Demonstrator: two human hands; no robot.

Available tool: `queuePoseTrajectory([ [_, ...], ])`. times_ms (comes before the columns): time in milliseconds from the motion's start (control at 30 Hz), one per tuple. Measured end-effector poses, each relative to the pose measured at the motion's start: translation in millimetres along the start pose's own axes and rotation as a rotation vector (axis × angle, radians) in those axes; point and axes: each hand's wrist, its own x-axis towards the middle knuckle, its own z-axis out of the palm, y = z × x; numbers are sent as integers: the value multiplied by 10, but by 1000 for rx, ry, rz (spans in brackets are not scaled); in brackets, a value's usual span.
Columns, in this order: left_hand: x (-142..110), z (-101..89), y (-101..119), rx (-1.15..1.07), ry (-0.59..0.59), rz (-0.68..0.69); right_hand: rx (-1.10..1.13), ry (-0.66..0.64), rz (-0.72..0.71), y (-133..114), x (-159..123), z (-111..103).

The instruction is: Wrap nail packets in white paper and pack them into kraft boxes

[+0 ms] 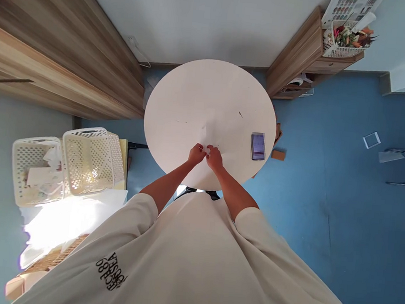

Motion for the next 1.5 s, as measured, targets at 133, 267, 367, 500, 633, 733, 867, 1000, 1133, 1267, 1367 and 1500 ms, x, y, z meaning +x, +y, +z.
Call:
queuePoseTrajectory([
  [133, 15, 2, -32, -12, -58, 86, 33, -2, -15, 58, 14, 37],
  [267, -11, -21, -100, 182, -26, 242, 51, 8, -25, 83, -5, 61],
  [367, -55, -42, -174, 427, 65, 403, 88, 29, -44, 105, -47, 54],
  [500, -99, -80, -263, 578, 47, 512, 52, 19, -161, 183, -124, -22],
  [633, -102, -110, -290, 619, 33, 516, -130, -32, -296, 277, -183, -117],
  [733, -90, -105, -287, 655, 26, 546, -245, -48, -318, 310, -201, -151],
  [867, -50, -63, -293, 720, 29, 601, -283, -71, -315, 289, -213, -158],
  [1000, 24, -31, -308, 742, 58, 624, -293, -83, -307, 250, -234, -158],
  [1133, 33, -57, -340, 763, 30, 666, -289, -96, -329, 248, -295, -147],
  [1267, -105, -93, -398, 719, -26, 658, -306, -93, -369, 264, -401, -116],
  [1367, -238, -97, -435, 703, -71, 616, -332, -91, -379, 256, -463, -115],
  [1500, -290, -111, -431, 656, -101, 564, -324, -114, -399, 204, -461, -194],
])
